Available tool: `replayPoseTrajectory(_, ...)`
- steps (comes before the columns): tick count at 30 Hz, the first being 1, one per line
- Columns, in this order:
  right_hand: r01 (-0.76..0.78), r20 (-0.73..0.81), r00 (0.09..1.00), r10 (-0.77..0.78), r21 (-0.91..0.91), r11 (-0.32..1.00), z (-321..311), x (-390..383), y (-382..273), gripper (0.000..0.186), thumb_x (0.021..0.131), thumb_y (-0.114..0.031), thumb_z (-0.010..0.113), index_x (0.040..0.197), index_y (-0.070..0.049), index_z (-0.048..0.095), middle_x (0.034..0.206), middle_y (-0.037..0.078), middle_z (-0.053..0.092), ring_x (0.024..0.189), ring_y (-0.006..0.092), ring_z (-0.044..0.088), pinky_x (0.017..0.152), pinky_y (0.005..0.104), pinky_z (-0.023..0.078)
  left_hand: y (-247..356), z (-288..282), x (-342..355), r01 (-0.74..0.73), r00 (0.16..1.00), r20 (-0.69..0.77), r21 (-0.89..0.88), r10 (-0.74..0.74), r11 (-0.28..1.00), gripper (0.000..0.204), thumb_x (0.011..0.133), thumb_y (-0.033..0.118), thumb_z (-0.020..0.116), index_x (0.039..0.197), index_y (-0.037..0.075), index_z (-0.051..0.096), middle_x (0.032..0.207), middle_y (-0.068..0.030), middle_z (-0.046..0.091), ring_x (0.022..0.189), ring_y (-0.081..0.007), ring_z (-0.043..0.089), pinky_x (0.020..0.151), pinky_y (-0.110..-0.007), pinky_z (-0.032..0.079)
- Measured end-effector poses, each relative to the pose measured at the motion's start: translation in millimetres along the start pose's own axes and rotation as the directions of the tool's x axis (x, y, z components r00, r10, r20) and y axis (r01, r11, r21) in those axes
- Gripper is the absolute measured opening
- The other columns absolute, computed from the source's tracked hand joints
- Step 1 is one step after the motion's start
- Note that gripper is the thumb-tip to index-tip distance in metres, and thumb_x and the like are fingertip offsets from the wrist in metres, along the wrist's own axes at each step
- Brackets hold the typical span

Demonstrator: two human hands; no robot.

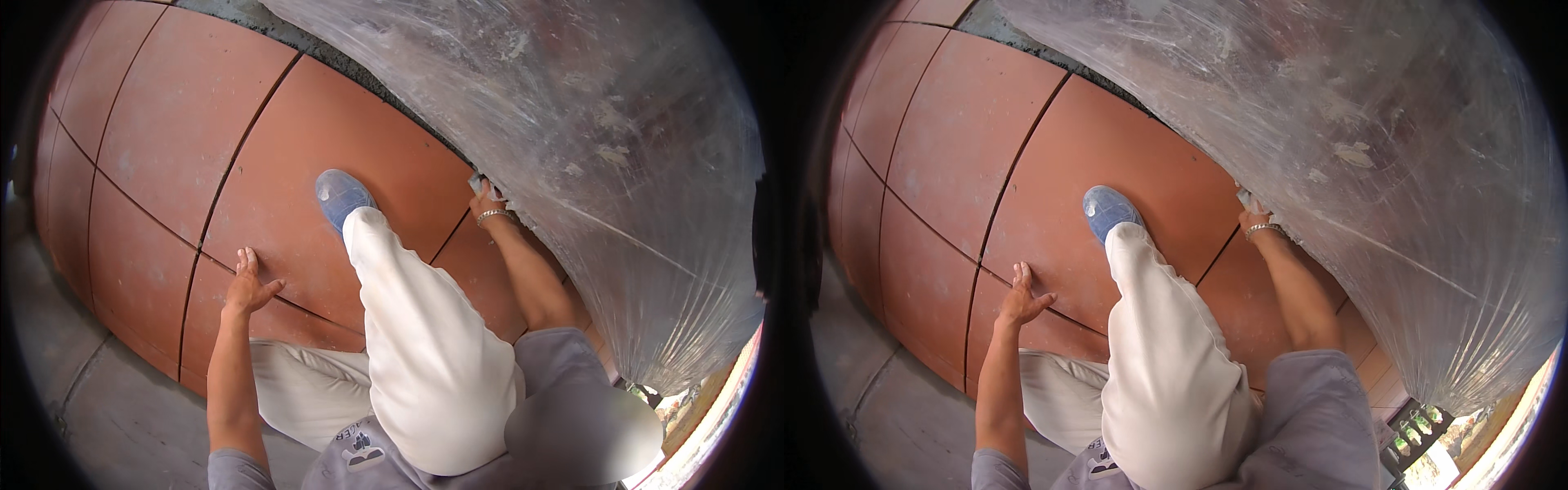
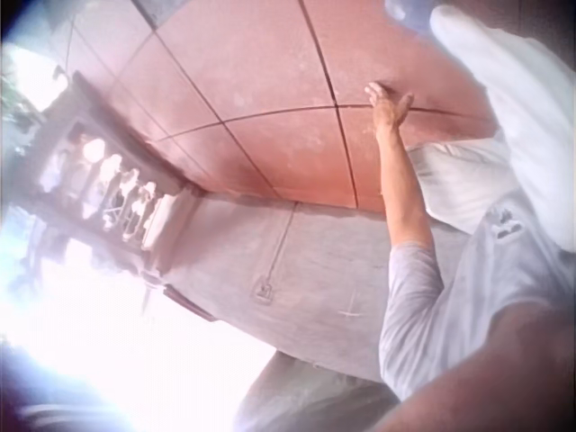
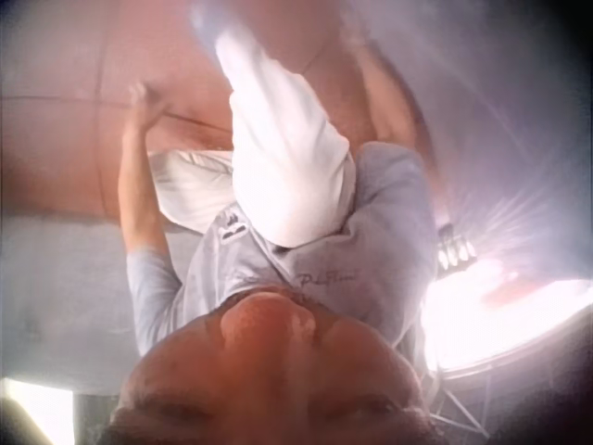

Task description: The person kneels on a tiled floor and uses a trowel to spread grout into the gaps between reddish-brown tiles. They repeatedly smooth the grout lines and occasionally move a plastic sheet covering nearby materials.

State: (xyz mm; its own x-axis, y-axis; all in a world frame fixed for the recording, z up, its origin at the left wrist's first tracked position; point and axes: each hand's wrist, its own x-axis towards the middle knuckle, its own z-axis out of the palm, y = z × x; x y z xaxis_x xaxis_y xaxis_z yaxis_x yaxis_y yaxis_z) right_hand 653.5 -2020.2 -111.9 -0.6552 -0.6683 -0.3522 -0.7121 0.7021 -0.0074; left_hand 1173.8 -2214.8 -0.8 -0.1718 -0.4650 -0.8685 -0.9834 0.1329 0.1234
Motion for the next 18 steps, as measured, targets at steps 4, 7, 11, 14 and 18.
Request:
replayPoseTrajectory(4, 0.003, 0.066, 0.998, -0.014, 0.165, 0.986, -21, 16, -68, 0.052, 0.08, -0.024, 0.062, 0.13, -0.013, 0.051, 0.108, 0.029, 0.067, 0.103, 0.0478, 0.063, 0.091, 0.053, 0.05, -1, 3, 1, -0.045, 0.998, -0.04, -0.019, 0.045, 0.999, 0.116, 0.078, 0.048, 0.076, 0.156, -0.004, 0.009, 0.161, -0.0297, 0.014, 0.147, -0.0448, 0.025, 0.117, -0.044, 0.033)
replayPoseTrajectory(7, -0.131, 0.255, 0.964, 0.076, 0.208, 0.969, -39, -8, -63, 0.049, 0.08, -0.024, 0.062, 0.126, -0.011, 0.052, 0.104, 0.029, 0.067, 0.101, 0.0477, 0.063, 0.089, 0.0528, 0.05, 0, 2, 0, -0.029, 0.999, -0.028, -0.024, 0.029, 0.999, 0.115, 0.078, 0.048, 0.076, 0.156, -0.004, 0.009, 0.161, -0.0294, 0.014, 0.146, -0.0449, 0.026, 0.117, -0.044, 0.033)
replayPoseTrajectory(11, 0.028, 0.015, 0.999, -0.031, 0.161, 0.987, -38, -26, -24, 0.045, 0.079, -0.024, 0.062, 0.119, -0.007, 0.054, 0.1, 0.029, 0.067, 0.099, 0.0477, 0.064, 0.088, 0.0528, 0.05, 1, 0, -1, -0.018, 0.999, -0.026, -0.004, 0.018, 1.0, 0.116, 0.078, 0.047, 0.076, 0.156, -0.003, 0.007, 0.161, -0.0293, 0.014, 0.146, -0.0443, 0.026, 0.117, -0.044, 0.034)
replayPoseTrajectory(14, 0.256, -0.279, 0.939, -0.202, 0.171, 0.951, -29, -2, -23, 0.044, 0.077, -0.024, 0.063, 0.116, -0.004, 0.056, 0.098, 0.029, 0.066, 0.097, 0.0475, 0.064, 0.087, 0.0526, 0.05, 1, 2, -2, -0.028, 0.999, -0.032, 0.007, 0.029, 1.0, 0.116, 0.079, 0.047, 0.076, 0.156, -0.003, 0.006, 0.161, -0.0287, 0.013, 0.146, -0.044, 0.027, 0.117, -0.044, 0.034)
replayPoseTrajectory(18, 0.191, -0.097, 0.979, -0.177, 0.164, 0.968, -20, 28, -47, 0.044, 0.076, -0.023, 0.064, 0.114, -0.003, 0.057, 0.1, 0.028, 0.067, 0.097, 0.0478, 0.063, 0.088, 0.0517, 0.05, -3, 5, 0, -0.019, 0.999, -0.041, 0.024, 0.02, 1.0, 0.115, 0.079, 0.048, 0.076, 0.156, -0.003, 0.007, 0.162, -0.0284, 0.013, 0.146, -0.0436, 0.028, 0.116, -0.045, 0.034)
